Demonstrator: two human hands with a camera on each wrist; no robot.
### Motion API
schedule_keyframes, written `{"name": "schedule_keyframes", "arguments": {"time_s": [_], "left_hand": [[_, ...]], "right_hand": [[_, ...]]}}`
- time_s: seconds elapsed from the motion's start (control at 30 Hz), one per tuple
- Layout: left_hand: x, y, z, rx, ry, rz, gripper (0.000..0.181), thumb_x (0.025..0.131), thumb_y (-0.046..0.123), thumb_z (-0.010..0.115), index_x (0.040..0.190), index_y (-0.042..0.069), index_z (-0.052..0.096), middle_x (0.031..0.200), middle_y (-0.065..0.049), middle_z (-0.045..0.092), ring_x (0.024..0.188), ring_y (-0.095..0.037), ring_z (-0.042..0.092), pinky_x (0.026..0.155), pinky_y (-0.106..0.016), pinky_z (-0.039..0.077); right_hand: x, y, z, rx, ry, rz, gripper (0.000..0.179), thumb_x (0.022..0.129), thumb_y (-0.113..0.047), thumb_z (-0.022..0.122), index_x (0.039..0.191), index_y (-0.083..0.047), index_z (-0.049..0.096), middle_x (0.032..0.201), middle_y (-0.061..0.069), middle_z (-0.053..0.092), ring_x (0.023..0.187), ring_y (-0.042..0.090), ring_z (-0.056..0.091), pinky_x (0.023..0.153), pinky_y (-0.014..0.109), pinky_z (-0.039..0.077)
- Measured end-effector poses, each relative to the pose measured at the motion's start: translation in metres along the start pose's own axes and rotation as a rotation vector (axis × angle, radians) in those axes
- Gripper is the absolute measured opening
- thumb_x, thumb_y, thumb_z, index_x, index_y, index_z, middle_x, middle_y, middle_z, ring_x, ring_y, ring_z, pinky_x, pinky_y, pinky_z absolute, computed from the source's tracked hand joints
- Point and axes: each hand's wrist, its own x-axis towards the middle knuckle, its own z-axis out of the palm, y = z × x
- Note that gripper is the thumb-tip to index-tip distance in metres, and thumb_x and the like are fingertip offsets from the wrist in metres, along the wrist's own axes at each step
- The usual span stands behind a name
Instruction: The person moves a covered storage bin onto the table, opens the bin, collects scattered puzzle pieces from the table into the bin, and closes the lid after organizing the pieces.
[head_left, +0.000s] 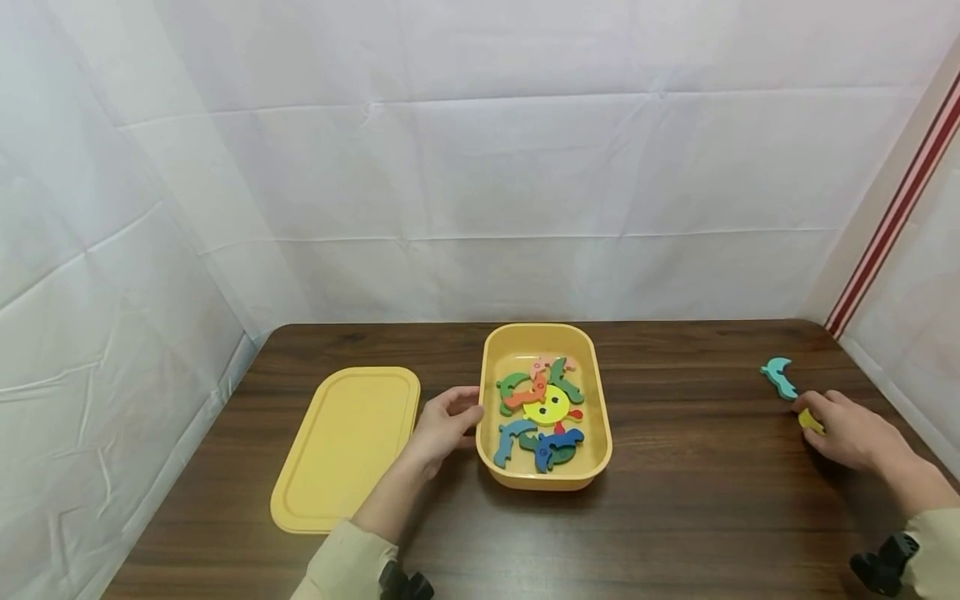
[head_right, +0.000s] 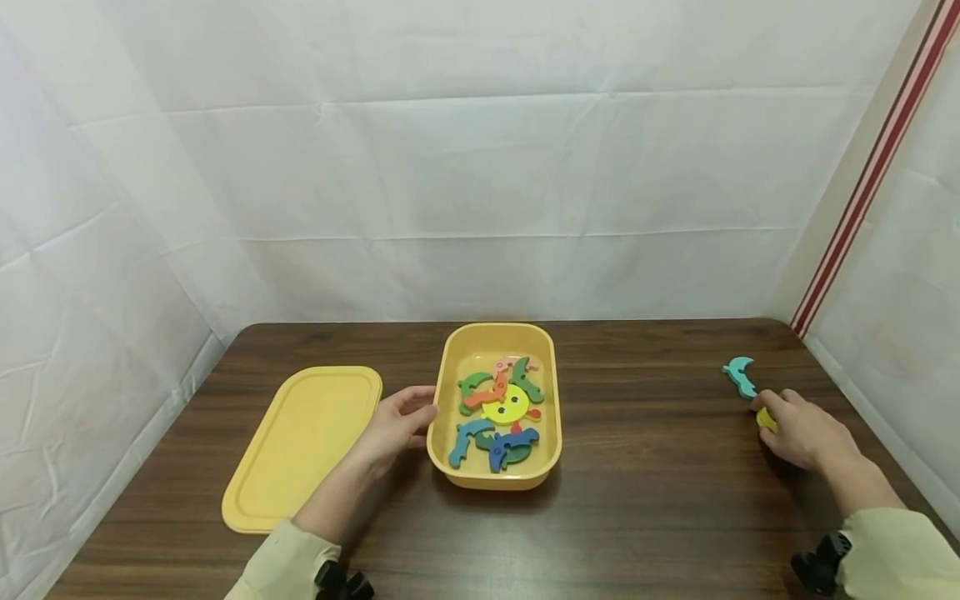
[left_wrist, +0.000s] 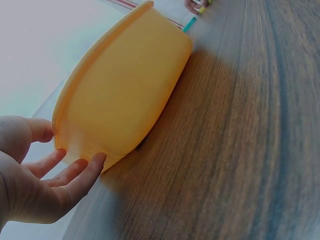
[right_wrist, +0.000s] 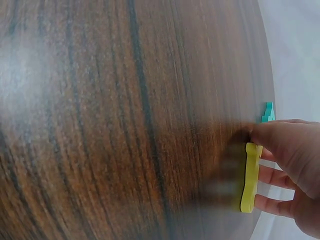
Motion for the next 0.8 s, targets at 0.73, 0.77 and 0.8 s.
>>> {"name": "schedule_keyframes", "arguments": {"time_s": [0.73,0.77,0.8], "left_hand": [[-0.002,0.001,0.0,0.002,-0.004,0.012,0.038,0.09,0.013,0.056,0.127,0.005,0.051,0.12,-0.019,0.056,0.103,-0.03,0.059,0.072,-0.038,0.056],[-0.001,0.001,0.001,0.003,-0.005,0.014,0.038,0.09,0.013,0.056,0.127,0.005,0.051,0.12,-0.019,0.056,0.103,-0.03,0.06,0.072,-0.039,0.056],[-0.001,0.001,0.001,0.004,-0.006,0.016,0.038,0.09,0.013,0.056,0.127,0.004,0.05,0.12,-0.019,0.056,0.103,-0.03,0.06,0.072,-0.039,0.056]], "right_hand": [[0.004,-0.004,-0.01,-0.027,0.033,-0.059,0.029,0.079,-0.011,0.064,0.105,-0.002,0.053,0.086,0.016,0.053,0.067,0.025,0.054,0.052,0.04,0.046],[0.005,-0.005,-0.011,-0.03,0.032,-0.063,0.03,0.079,-0.011,0.064,0.105,-0.002,0.052,0.085,0.015,0.053,0.066,0.025,0.053,0.051,0.04,0.045],[0.006,-0.006,-0.012,-0.034,0.032,-0.065,0.03,0.079,-0.011,0.064,0.105,-0.002,0.053,0.085,0.015,0.053,0.066,0.024,0.053,0.051,0.039,0.045]]}}
